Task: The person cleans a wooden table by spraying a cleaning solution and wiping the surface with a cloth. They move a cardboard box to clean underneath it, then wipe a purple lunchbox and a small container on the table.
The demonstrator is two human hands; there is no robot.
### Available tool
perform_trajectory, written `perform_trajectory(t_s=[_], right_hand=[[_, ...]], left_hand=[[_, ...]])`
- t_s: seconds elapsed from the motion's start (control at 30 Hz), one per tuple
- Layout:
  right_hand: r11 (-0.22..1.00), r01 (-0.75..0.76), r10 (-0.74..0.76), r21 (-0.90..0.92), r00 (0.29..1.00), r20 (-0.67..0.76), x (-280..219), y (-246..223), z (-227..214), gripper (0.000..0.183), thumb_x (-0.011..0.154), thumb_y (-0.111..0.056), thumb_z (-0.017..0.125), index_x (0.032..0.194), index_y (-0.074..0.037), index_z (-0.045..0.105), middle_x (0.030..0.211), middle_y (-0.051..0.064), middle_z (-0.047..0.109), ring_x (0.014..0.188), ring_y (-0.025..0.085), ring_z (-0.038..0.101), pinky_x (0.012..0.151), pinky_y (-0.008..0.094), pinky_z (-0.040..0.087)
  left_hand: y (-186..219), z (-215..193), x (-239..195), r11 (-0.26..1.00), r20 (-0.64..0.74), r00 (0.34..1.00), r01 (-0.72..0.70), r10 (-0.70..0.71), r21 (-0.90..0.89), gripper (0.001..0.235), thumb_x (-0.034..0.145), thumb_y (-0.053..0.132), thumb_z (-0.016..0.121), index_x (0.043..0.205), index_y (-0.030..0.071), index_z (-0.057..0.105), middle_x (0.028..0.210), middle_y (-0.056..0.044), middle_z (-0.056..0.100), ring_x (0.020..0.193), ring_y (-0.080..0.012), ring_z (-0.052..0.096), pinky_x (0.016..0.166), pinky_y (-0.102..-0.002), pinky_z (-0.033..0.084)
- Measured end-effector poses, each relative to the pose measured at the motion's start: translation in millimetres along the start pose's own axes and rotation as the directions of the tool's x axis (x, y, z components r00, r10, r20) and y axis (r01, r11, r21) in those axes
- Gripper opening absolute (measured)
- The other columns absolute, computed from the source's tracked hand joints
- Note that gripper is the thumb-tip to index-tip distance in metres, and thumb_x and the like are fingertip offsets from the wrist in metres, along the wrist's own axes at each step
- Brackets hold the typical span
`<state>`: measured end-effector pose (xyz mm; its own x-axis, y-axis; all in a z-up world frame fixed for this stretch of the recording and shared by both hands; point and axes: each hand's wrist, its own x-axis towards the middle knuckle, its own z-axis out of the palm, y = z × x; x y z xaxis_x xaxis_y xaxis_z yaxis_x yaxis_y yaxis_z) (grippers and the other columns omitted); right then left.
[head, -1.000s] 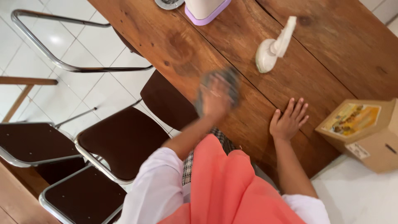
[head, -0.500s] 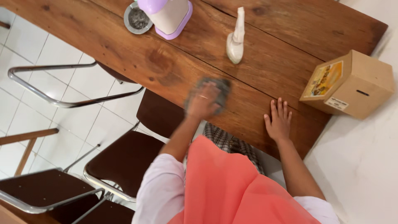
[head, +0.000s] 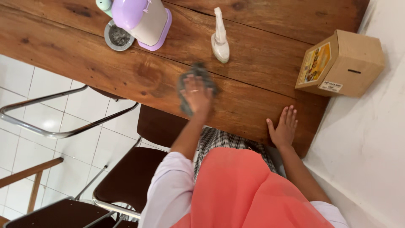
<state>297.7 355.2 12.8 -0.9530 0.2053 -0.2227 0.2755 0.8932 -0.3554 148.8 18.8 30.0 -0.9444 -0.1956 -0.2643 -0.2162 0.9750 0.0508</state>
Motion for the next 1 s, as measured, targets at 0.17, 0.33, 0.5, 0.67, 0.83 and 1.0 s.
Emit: perform_trajectory(t_s=[0.17, 0.33, 0.5, 0.67, 0.83, 1.0], right_hand=[[0.999, -0.046, 0.046, -0.029, 0.999, 0.026, -4.3, 1.5, -10.6, 0.096, 0.097, -0.058, 0.055, 0.165, -0.004, 0.017, 0.174, 0.015, 0.008, 0.160, 0.033, 0.006, 0.125, 0.055, 0.015], [1.000, -0.002, 0.002, -0.014, 1.000, 0.015, -4.5, 0.7, -20.4, 0.094, 0.094, -0.054, 0.063, 0.162, 0.000, 0.027, 0.172, 0.018, 0.017, 0.159, 0.036, 0.014, 0.123, 0.056, 0.020], [0.998, 0.063, -0.063, -0.004, 0.993, -0.098, -3.0, -2.3, -22.9, 0.090, 0.091, -0.048, 0.072, 0.155, 0.006, 0.039, 0.164, 0.025, 0.032, 0.153, 0.042, 0.025, 0.122, 0.055, 0.026], [0.974, 0.104, -0.041, 0.203, 0.955, -0.294, -12.9, 4.7, -12.5, 0.066, 0.092, -0.021, 0.076, 0.148, 0.003, 0.051, 0.154, 0.025, 0.046, 0.146, 0.042, 0.041, 0.119, 0.050, 0.038], [0.828, -0.064, 0.349, 0.556, 0.835, -0.425, -32.1, 29.3, -5.8, 0.039, 0.094, 0.001, 0.069, 0.132, -0.003, 0.065, 0.125, 0.015, 0.063, 0.109, 0.024, 0.066, 0.094, 0.034, 0.056], [0.679, -0.095, 0.503, 0.728, 0.783, -0.367, -55.2, 37.6, -2.1, 0.029, 0.094, -0.005, 0.069, 0.123, -0.003, 0.067, 0.098, 0.004, 0.072, 0.086, 0.010, 0.068, 0.077, 0.025, 0.057]], left_hand=[[99.9, 12.9, -52.4, 0.922, 0.113, 0.917, -0.387, 0.381, 0.030, 0.081, 0.101, 0.054, 0.050, 0.166, 0.012, 0.027, 0.173, -0.013, 0.000, 0.159, -0.0318, -0.001, 0.124, -0.061, 0.008], [116.5, 40.5, -86.0, 0.772, 0.008, 0.773, -0.634, 0.635, -0.051, 0.075, 0.102, 0.060, 0.045, 0.165, 0.024, 0.024, 0.174, -0.004, 0.000, 0.161, -0.0250, -0.003, 0.127, -0.060, 0.010], [78.4, 43.8, -61.7, 0.731, 0.007, 0.731, -0.682, 0.682, -0.031, 0.079, 0.098, 0.063, 0.048, 0.163, 0.026, 0.024, 0.173, -0.003, 0.004, 0.159, -0.0236, 0.002, 0.125, -0.060, 0.014], [16.8, 26.6, -29.2, 0.817, -0.065, 0.815, -0.572, 0.576, 0.068, 0.082, 0.096, 0.062, 0.053, 0.163, 0.022, 0.027, 0.171, -0.009, 0.008, 0.157, -0.0309, 0.010, 0.120, -0.065, 0.018], [-16.0, 24.9, -10.8, 0.890, -0.088, 0.886, -0.457, 0.455, 0.004, 0.075, 0.101, 0.057, 0.045, 0.163, 0.020, 0.027, 0.172, -0.007, 0.005, 0.158, -0.0278, 0.004, 0.121, -0.064, 0.012], [27.3, 42.9, -19.4, 0.939, -0.074, 0.936, -0.343, 0.344, 0.031, 0.068, 0.108, 0.055, 0.038, 0.165, 0.020, 0.024, 0.174, -0.007, -0.001, 0.160, -0.0292, -0.002, 0.125, -0.062, 0.008]])
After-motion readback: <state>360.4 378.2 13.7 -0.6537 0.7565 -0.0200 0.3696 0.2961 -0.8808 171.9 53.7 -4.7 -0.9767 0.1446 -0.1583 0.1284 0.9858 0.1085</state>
